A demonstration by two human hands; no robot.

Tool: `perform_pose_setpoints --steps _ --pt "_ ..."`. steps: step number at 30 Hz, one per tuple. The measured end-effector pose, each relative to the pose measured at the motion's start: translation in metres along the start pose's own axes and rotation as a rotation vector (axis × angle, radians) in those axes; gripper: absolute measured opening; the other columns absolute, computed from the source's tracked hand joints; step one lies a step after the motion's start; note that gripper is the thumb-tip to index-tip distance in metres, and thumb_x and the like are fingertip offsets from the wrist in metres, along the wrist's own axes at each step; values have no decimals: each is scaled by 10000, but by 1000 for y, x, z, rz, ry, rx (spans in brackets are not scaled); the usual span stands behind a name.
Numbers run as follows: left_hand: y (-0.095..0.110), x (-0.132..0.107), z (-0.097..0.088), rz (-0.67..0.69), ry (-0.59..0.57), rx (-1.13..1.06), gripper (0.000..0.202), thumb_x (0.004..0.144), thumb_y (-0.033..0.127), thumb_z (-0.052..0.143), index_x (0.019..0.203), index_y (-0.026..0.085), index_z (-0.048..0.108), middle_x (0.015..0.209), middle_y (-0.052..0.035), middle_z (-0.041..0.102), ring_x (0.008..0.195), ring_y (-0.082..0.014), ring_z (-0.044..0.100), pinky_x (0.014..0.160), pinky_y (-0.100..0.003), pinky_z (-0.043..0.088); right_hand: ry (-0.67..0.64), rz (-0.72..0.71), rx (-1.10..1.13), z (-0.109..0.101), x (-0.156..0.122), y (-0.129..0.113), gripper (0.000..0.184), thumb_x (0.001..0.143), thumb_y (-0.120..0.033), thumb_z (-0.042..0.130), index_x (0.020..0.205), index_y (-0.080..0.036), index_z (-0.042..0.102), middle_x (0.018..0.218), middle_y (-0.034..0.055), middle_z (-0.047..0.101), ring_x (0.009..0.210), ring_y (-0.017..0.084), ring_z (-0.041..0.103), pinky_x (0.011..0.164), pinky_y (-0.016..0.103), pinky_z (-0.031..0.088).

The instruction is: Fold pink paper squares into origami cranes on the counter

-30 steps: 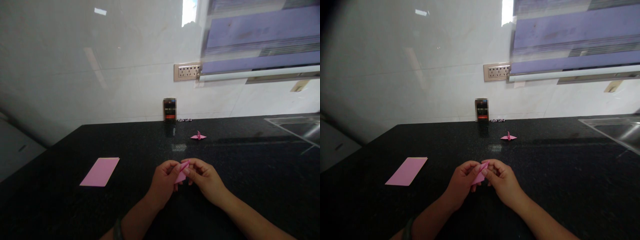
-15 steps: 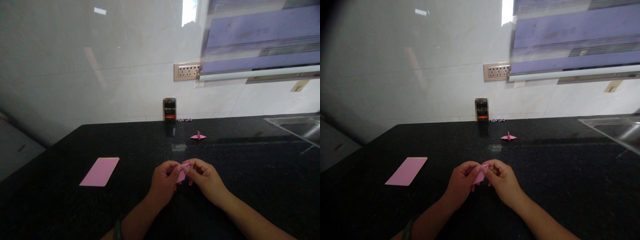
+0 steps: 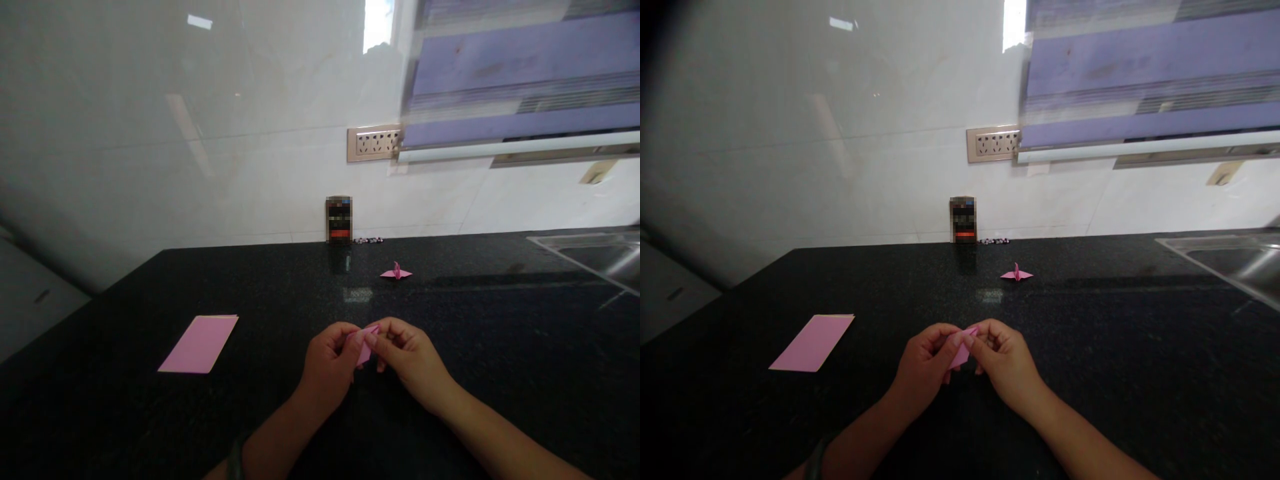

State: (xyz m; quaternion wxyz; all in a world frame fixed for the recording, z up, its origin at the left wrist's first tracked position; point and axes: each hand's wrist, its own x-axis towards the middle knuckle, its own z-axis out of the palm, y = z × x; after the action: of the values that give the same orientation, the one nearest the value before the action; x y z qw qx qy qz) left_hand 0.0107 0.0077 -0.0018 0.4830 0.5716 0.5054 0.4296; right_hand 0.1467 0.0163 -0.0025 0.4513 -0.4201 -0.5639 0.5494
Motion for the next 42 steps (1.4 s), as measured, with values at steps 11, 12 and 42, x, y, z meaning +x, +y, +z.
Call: perform_pose_setpoints --steps 11,12,42 --pt "-1 0 0 -21 -7 10 290 751 406 457 824 144 556 534 22 514 372 -60 407 351 -164 295 37 17 38 2 -2 -1 164 735 -320 541 730 -157 544 623 -2 549 510 90 484 449 204 403" --pt "0 -1 0 -21 -4 15 289 751 407 458 820 146 559 533 22 516 374 -61 409 355 -165 296 44 19 38 3 -3 -1 168 734 -327 541 725 -159 546 623 -2 551 510 93 487 450 206 404" --pt "0 0 -1 -26 23 58 302 755 416 446 795 152 588 534 7 551 413 -83 459 396 -176 337 71 17 23 -6 0 0 221 718 -312 553 872 -157 592 678 15 604 470 88 500 458 221 403"
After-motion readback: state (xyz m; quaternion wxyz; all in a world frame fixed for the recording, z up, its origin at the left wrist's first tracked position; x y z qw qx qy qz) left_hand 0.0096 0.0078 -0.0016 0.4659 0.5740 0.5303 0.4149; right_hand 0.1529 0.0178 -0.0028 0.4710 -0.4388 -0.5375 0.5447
